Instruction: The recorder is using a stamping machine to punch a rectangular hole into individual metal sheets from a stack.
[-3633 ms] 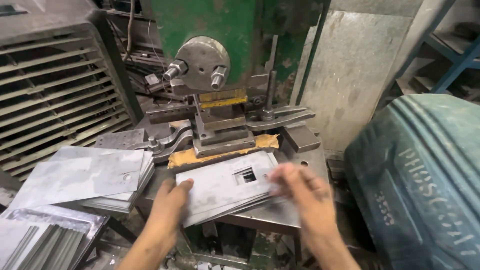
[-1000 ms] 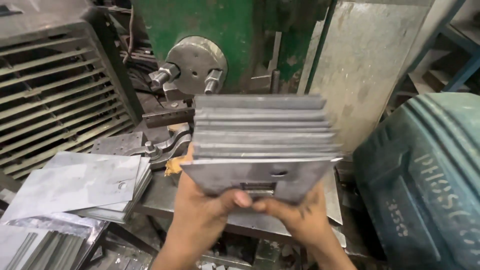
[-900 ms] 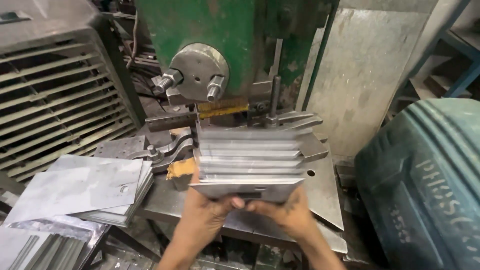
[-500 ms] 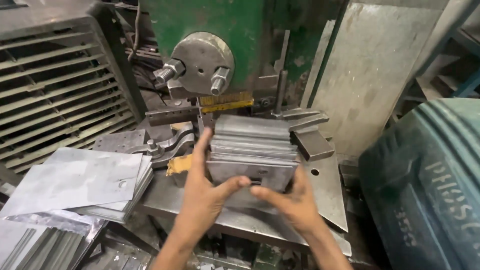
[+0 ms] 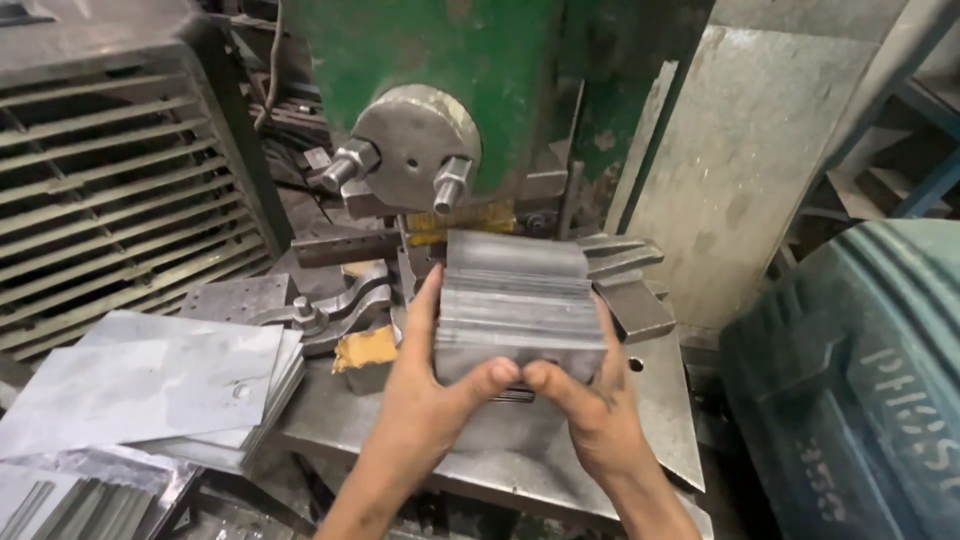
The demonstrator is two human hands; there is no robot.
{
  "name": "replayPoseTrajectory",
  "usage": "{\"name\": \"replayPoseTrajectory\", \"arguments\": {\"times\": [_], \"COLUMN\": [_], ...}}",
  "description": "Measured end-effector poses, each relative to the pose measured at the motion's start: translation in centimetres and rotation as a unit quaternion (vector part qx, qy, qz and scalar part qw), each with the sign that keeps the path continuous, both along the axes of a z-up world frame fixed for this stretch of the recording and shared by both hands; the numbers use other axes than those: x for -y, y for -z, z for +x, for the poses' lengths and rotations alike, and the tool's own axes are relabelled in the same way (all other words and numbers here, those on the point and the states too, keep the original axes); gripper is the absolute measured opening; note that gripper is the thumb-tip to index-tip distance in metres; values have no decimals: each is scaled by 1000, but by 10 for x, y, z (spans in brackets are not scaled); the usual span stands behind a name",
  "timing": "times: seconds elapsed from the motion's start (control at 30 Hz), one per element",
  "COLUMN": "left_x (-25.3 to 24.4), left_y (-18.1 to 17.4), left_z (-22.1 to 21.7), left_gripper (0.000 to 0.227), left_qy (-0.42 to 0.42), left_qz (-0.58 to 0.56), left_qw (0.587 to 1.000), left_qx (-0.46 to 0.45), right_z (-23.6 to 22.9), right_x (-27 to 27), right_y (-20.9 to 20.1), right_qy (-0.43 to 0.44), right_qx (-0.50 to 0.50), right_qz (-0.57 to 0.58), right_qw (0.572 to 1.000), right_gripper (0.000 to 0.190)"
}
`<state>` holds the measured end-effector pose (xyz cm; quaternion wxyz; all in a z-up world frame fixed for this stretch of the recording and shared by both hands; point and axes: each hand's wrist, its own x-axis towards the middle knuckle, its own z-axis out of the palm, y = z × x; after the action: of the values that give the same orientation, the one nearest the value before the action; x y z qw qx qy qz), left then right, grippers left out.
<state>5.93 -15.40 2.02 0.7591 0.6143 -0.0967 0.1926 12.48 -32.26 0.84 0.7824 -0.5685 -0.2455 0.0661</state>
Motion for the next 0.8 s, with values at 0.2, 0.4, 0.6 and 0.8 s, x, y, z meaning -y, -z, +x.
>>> {"name": "replayPoseTrajectory", "arguments": {"times": [0.2, 0.4, 0.6, 0.8], "left_x": [-19, -18, -4, 3], "left_y": [12, -2, -5, -15], "left_z": [12, 11, 12, 6], "left_gripper": [71, 80, 120, 130], "left_qy": [-79, 13, 16, -3], "left_qz": [14, -31, 14, -4], "left_qw": [997, 999, 999, 1000], "left_qx": [3, -13, 44, 30], "right_z": [15, -2, 9, 9], "right_x": [4, -7, -4, -1], "right_y": [13, -19, -12, -13], "right_qy": [46, 23, -32, -93], "right_qx": [16, 39, 65, 24], "right_qz": [18, -27, 25, 45], "right_qw": [999, 999, 997, 994], "right_gripper": [66, 80, 118, 126]}}
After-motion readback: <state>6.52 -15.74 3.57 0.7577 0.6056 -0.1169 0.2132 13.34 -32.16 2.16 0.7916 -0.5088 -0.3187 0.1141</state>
